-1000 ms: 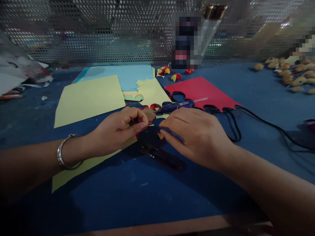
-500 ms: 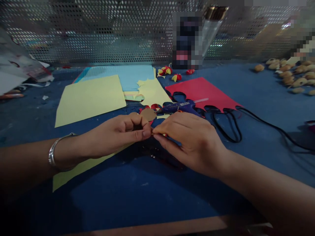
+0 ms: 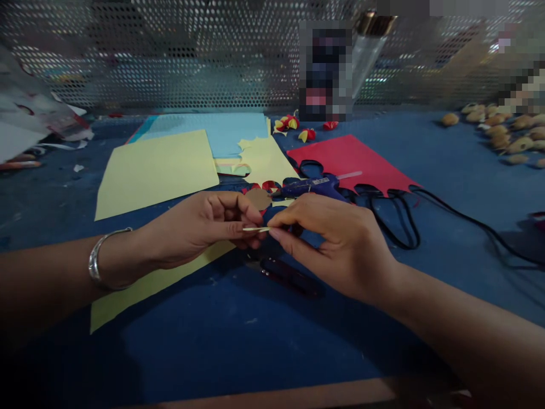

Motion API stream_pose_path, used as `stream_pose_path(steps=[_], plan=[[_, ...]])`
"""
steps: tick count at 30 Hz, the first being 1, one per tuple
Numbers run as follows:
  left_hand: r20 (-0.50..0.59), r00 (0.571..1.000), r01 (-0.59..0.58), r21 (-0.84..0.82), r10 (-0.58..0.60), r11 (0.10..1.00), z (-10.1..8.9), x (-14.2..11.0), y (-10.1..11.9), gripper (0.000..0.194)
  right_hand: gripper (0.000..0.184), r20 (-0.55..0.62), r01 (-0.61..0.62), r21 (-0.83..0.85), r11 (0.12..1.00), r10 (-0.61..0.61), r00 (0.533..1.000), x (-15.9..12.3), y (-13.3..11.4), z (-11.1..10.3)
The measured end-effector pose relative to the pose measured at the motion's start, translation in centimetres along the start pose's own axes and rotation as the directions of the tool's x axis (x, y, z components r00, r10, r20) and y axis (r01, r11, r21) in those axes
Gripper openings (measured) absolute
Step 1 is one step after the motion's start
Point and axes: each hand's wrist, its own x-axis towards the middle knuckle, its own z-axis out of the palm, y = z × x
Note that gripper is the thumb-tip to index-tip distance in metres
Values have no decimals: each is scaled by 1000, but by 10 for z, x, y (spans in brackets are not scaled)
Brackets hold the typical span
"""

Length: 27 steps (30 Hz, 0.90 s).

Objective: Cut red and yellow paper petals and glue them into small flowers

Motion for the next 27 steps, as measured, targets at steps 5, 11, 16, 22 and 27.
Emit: stream_pose_path(steps=[5, 11, 16, 22, 27], plan=[[-22, 999, -35, 120, 38, 992, 1, -1, 2, 9, 10, 4, 9, -28, 1000, -9, 1000, 0, 0, 1], [-80, 997, 12, 182, 3, 983, 4, -3, 8, 14, 12, 30, 28, -59, 998, -27, 999, -2, 4, 3], [-29, 999, -20, 265, 29, 964, 2, -6, 12, 24, 11, 56, 72, -77, 994, -68, 996, -1, 5, 2], [-61, 998, -19, 262, 36, 965, 0, -5, 8, 28, 9, 52, 81, -99, 992, -77, 996, -1, 4, 3], [-55, 998, -23, 251, 38, 968, 0, -4, 8, 25, 10, 57, 74, -72, 995, -70, 996, -1, 5, 3]])
